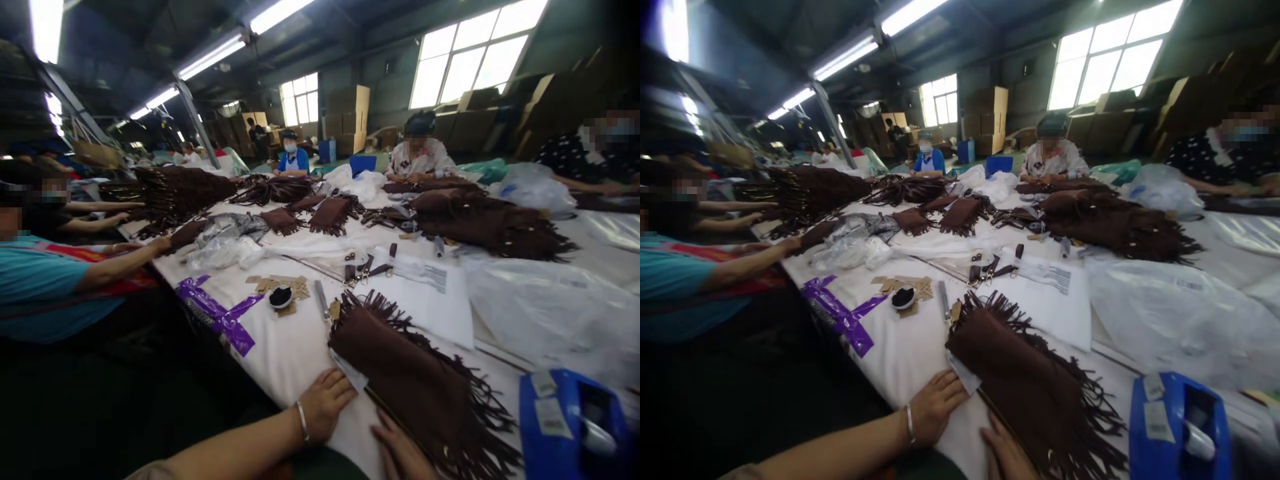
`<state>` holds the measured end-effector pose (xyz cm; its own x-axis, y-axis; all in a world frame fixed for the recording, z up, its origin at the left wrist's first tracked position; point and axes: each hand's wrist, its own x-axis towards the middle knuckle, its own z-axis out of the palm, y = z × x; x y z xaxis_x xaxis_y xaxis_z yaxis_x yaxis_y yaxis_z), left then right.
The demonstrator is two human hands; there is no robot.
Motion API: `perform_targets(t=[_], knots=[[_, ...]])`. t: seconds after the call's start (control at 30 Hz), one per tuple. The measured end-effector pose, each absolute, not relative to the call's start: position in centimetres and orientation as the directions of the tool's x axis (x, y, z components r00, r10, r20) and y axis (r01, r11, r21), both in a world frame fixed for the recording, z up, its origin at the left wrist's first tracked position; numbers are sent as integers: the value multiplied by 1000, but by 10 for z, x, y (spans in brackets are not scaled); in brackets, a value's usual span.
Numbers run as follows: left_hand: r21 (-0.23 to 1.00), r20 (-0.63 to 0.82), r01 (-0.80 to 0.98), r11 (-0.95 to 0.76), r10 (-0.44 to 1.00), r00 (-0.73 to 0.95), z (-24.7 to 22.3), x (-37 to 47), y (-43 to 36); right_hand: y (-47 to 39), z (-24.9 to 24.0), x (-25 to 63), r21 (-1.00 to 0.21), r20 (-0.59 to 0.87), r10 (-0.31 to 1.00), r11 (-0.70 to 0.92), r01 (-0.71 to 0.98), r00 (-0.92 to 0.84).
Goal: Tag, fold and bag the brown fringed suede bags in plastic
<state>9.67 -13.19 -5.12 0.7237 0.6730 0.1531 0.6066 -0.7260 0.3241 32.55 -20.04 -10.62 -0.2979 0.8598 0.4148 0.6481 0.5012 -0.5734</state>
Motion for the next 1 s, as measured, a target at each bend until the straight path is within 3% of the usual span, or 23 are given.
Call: perform_targets(t=[0.17,0.33,0.47,0.53,0.63,0.73,1.0], knots=[[368,145,589,-720,670,728,-51,96,-127,-205,-97,330,-508,431,837,533,676,-337],[422,340,602,-678,734,588,-50,83,-104,-222,-74,337,-490,542,775,606,627,-326],[453,419,713,-535,834,360,-46,60,-82,-205,-59,327,-445,518,834,452,773,-190],[446,412,740,-503,849,329,-47,52,-76,-188,-59,314,-389,463,872,361,848,-159],[411,376,720,-560,823,425,-51,54,-69,-165,-67,296,-290,418,894,299,909,-161],[402,374,654,-641,767,521,-55,62,-64,-151,-75,288,-265,382,910,275,924,-161],[478,353,409,-778,596,721,-54,32,-81,-156,-58,304,-427,207,930,366,827,-304]])
